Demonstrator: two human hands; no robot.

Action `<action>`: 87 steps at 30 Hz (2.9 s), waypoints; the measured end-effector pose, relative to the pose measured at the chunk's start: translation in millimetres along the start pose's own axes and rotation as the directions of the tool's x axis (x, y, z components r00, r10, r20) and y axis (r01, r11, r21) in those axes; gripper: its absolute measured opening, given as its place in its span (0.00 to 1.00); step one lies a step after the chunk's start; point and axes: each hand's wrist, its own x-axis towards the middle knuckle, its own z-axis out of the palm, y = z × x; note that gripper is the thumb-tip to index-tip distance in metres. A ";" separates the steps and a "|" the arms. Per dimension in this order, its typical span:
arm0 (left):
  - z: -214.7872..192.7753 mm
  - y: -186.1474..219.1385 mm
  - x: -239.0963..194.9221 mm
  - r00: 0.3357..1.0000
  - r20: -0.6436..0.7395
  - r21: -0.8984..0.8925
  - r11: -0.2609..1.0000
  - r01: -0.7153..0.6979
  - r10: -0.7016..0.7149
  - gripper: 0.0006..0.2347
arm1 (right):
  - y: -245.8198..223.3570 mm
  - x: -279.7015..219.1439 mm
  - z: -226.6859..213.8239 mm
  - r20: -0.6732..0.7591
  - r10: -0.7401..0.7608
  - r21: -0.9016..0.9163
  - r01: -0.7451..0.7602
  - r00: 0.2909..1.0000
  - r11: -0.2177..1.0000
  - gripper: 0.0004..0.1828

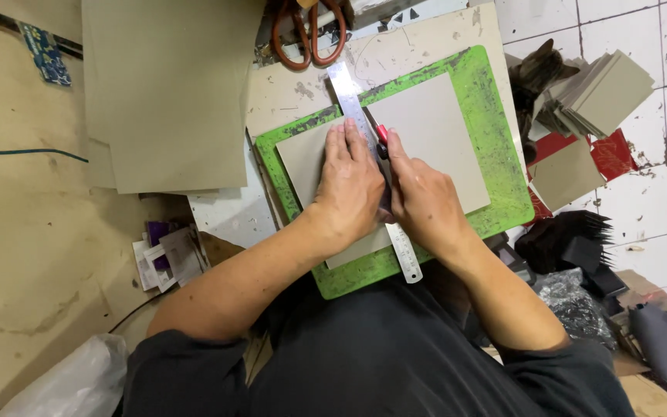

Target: Cutting cardboard sheets using a utility knife and a metal ruler on a cutting mat

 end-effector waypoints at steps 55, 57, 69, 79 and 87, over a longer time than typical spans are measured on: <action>-3.7 -7.1 0.4 0.992 0.113 0.231 0.969 -0.087 0.062 0.58 | -18.9 -128.9 -30.2 0.397 0.181 0.013 -0.202 0.900 0.979 0.49; -3.7 -6.2 1.4 0.991 0.128 0.223 0.972 -0.070 0.042 0.58 | -20.1 -170.8 -26.2 0.453 0.278 -0.126 -0.248 0.847 0.960 0.49; -16.0 -4.6 4.0 0.981 0.188 0.231 0.968 -0.093 0.049 0.56 | -30.4 -123.6 -89.9 0.158 0.218 -0.041 -0.214 0.963 0.976 0.38; -7.2 -0.6 2.7 0.993 0.114 0.210 0.977 -0.039 0.015 0.57 | 1.1 11.5 -15.2 0.088 -0.024 -0.095 0.033 0.996 0.995 0.36; -8.5 -0.7 -5.6 0.995 -0.100 -0.017 1.000 -0.013 0.011 0.57 | -7.2 1.9 -20.0 0.160 -0.061 -0.066 0.073 0.985 0.995 0.37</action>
